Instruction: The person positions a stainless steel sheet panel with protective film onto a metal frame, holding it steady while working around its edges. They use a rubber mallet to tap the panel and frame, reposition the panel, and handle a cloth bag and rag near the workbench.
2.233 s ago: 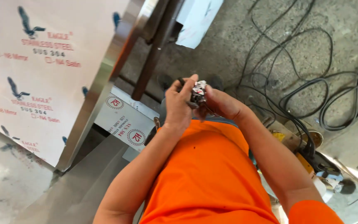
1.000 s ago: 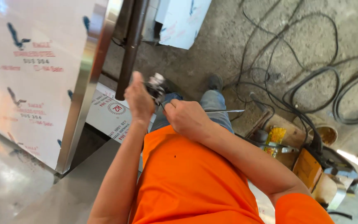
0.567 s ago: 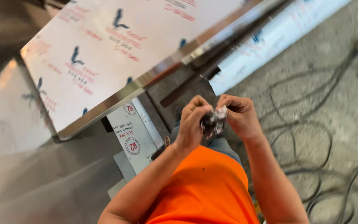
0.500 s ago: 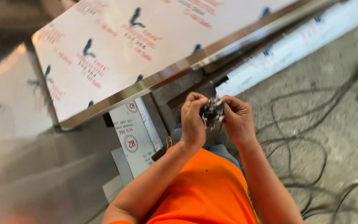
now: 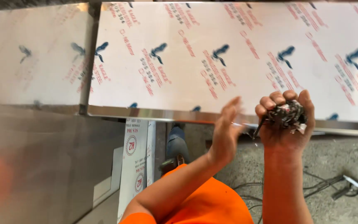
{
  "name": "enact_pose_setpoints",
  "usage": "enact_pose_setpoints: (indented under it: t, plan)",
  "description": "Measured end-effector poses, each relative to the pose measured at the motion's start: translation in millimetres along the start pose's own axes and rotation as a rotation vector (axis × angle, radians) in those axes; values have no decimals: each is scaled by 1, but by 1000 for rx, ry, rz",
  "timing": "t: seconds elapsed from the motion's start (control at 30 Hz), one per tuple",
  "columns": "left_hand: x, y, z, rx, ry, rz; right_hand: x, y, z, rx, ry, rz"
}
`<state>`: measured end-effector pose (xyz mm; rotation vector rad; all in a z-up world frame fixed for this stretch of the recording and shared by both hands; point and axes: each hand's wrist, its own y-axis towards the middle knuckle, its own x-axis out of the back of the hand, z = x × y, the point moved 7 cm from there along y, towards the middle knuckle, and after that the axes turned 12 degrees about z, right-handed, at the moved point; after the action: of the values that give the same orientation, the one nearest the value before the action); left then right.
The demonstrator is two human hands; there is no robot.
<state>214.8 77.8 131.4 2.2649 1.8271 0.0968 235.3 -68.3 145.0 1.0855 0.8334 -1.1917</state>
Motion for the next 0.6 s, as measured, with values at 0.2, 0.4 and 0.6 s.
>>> enact_pose_setpoints:
  t: [0.2,0.4,0.6]
  plan:
    - [56,126,80,566,-1273,-131,-21,114,-109,-98,-1714,145]
    - [141,187,36,12,-121,-69,18,228,-151,-302,-951,-69]
    - [160,246,31,-125,-172,-190,52,266,-190,-402,-618,-219]
